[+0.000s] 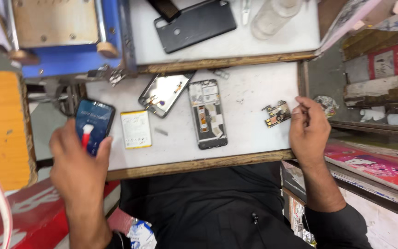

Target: The person disassembles a smartphone, removes the motherboard, cleans it with a cotton swab, and reinserts it into the phone chassis. They also use a screwdriver to remove screws and handle the battery and screen assembly.

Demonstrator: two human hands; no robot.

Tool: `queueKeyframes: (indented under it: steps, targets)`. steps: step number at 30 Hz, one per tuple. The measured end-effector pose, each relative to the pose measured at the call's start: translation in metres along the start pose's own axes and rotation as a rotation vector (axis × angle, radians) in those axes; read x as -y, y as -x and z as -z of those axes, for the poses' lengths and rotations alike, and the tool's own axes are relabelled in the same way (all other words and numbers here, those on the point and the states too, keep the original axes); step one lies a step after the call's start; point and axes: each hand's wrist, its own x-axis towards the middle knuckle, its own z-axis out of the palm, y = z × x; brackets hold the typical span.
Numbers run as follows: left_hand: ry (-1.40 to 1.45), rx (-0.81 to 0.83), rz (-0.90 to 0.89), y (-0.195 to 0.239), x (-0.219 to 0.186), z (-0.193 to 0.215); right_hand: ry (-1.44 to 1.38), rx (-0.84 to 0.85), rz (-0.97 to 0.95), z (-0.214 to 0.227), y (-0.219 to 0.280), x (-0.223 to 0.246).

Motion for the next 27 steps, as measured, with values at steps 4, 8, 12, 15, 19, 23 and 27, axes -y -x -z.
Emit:
queueKeyframes:
  steps: [4, 8, 12, 15, 19, 23, 27]
  targets:
    - [0.262, 0.037, -0.098, 0.015, -0.019, 0.002, 0.056, 0.122, 0.068, 0.015, -0.011, 0.011]
    - [0.405, 0.085, -0.24, 0.015, -0.062, -0.016, 0.192, 0.306, 0.295, 0.036, -0.023, 0.019]
    - [0.27, 0.169, -0.23, -0.017, -0.088, -0.039, 0.222, 0.299, 0.38, 0.031, -0.022, 0.027]
    - [0.211, 0.173, -0.257, -0.031, -0.097, -0.048, 0.091, 0.324, 0.376, 0.022, -0.004, 0.038]
    - [0.159, 0.245, -0.194, -0.028, -0.102, -0.048, 0.001, 0.373, 0.39, 0.007, 0.024, 0.055]
    - [0.167, 0.262, -0.131, -0.013, -0.112, -0.046, 0.0, 0.422, 0.382, -0.003, 0.036, 0.067]
    - [0.201, 0.218, -0.114, 0.006, -0.117, -0.039, 0.025, 0.419, 0.412, -0.01, 0.04, 0.077]
